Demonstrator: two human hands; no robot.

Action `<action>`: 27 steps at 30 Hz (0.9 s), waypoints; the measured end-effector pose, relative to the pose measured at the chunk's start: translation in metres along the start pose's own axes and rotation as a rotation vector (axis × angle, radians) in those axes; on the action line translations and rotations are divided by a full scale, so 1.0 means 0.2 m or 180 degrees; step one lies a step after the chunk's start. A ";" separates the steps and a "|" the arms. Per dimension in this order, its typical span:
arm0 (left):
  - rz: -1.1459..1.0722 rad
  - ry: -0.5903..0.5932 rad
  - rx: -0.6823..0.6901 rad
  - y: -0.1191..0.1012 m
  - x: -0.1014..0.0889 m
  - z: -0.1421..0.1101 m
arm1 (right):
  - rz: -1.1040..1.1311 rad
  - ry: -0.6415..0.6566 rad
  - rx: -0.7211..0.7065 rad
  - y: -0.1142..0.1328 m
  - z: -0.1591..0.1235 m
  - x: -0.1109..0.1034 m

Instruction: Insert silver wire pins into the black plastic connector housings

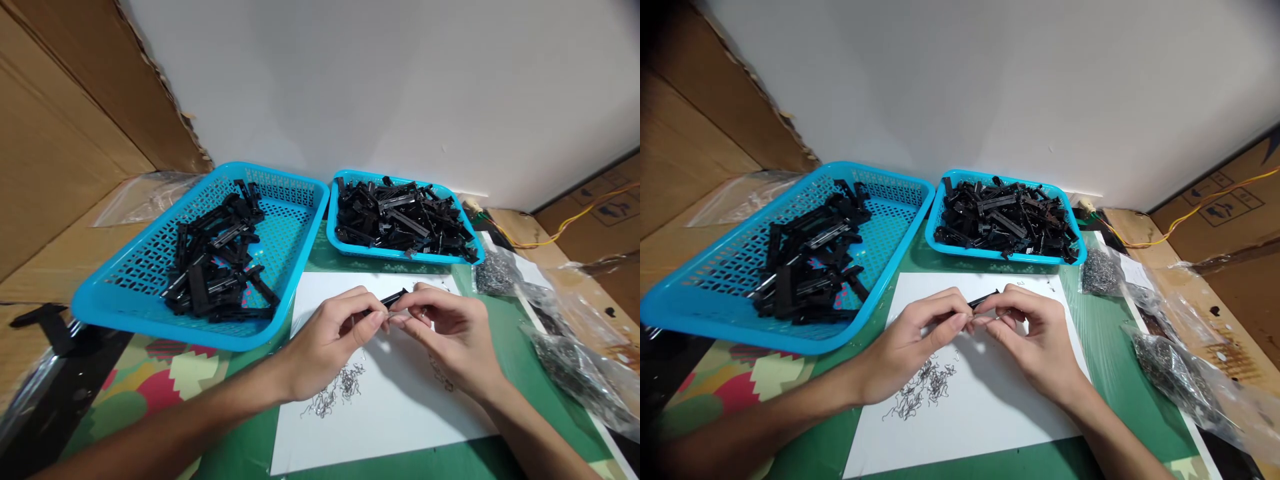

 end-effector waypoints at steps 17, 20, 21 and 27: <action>-0.0348 -0.0283 0.0073 0.04 -0.02 0.00 | -0.0256 -0.0415 -0.0497 0.05 -0.04 0.01; -0.0320 -0.0352 0.0059 0.04 -0.02 0.00 | -0.0501 -0.0350 -0.1040 0.09 -0.06 0.01; -0.0299 -0.0388 0.0058 0.04 -0.03 0.00 | -0.0629 -0.0326 -0.1177 0.09 -0.06 0.01; -0.0318 -0.0313 0.0068 0.04 -0.02 0.01 | -0.0728 -0.0216 -0.1212 0.08 -0.05 -0.02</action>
Point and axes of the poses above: each hand's wrist, its own z-axis towards the middle knuckle, its own x-axis out of the palm, y = z × x, the point moved 5 cm from there along z, towards the middle knuckle, and after that the axes turned 13 degrees about -z, right-handed, at the moved point
